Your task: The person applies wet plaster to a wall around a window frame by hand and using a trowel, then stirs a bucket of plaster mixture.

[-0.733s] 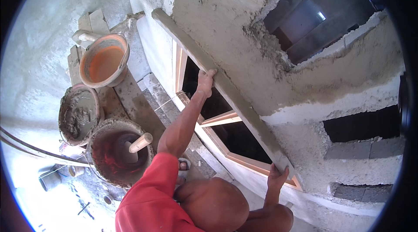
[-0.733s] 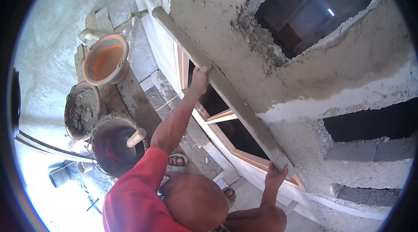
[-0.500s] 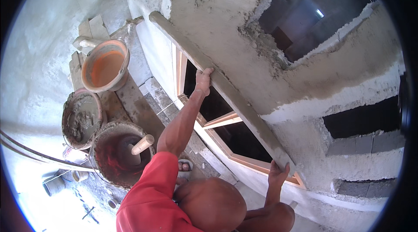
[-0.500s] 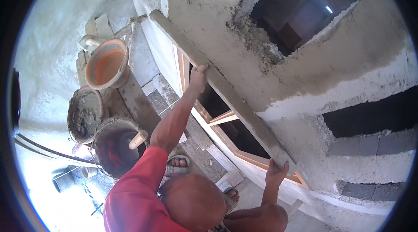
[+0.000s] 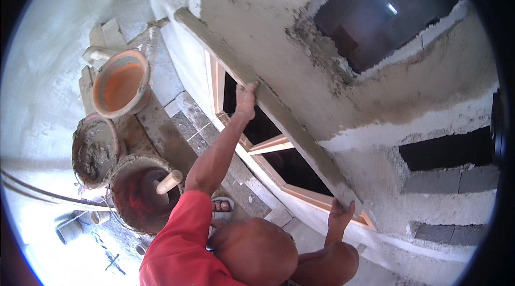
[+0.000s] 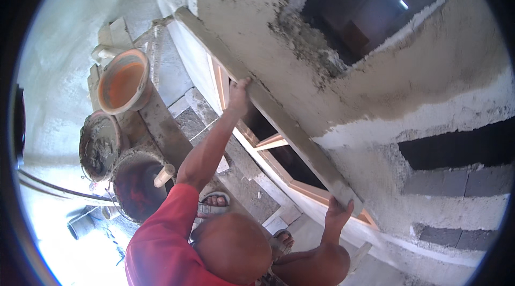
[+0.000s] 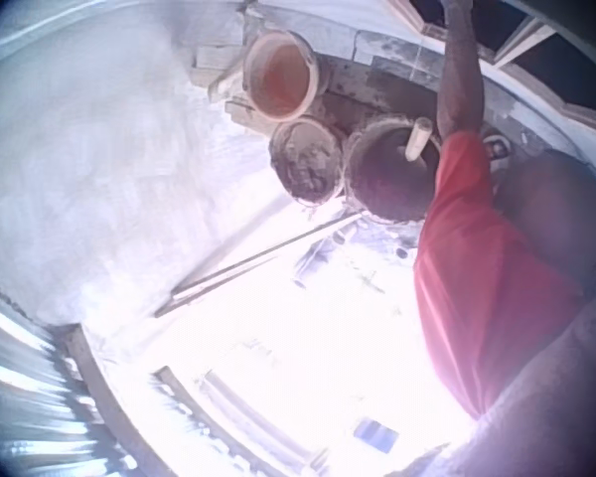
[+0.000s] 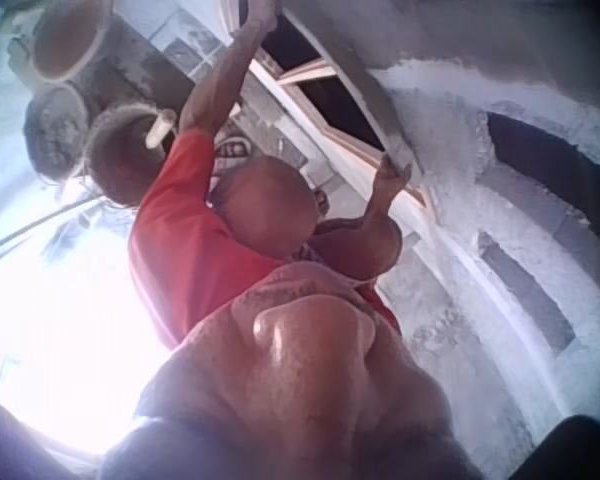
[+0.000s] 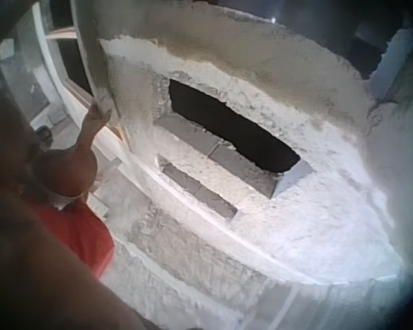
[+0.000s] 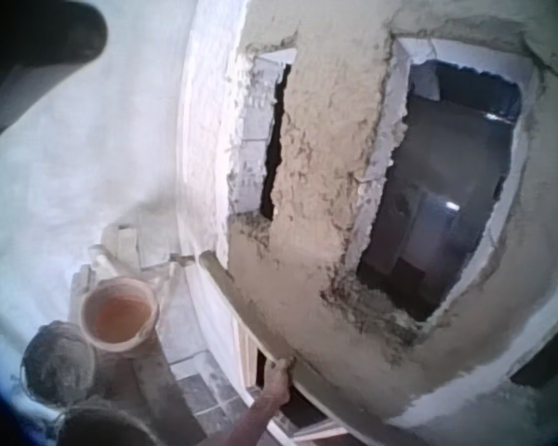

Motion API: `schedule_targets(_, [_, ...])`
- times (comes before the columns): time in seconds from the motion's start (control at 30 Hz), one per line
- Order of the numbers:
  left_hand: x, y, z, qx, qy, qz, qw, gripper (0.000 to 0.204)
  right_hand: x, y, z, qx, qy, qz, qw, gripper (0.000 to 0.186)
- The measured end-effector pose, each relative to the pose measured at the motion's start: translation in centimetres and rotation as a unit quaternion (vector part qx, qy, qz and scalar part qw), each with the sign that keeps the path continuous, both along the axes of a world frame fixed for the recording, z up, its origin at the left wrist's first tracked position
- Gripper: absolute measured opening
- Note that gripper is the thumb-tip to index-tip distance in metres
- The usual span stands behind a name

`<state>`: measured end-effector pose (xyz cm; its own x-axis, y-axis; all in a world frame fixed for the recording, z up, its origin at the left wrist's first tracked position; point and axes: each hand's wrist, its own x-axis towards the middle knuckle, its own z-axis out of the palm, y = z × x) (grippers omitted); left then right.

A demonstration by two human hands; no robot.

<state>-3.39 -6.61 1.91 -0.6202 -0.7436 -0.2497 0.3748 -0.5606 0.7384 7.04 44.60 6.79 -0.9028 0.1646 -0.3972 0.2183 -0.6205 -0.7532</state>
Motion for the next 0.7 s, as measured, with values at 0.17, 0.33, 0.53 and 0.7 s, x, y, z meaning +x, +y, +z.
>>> schedule_targets(0.17, [0.1, -5.4, -1.5, 0.018, -0.056, 0.009, 0.998, 0.038, -0.3, -4.8, 1.2, -0.01, -0.025, 0.018, 0.999, 0.055])
schedule_targets(0.33, [-1.2, -5.6, -0.9, 0.044, -0.048, 0.028, 0.997, 0.023, -0.5, -5.3, 1.6, -0.008, -0.008, 0.029, 1.0, 0.051])
schedule_targets(0.53, [-0.5, -3.3, 0.9, 0.059, -0.027, 0.026, 0.998, 0.021, 0.5, -2.6, 3.2, 0.02, 0.019, 0.021, 0.999, 0.048])
schedule_targets(0.7, [0.1, 1.0, 3.7, 0.044, -0.021, 0.009, 0.999, 0.023, 0.8, 0.4, 4.7, 0.026, 0.001, -0.013, 1.0, 0.049])
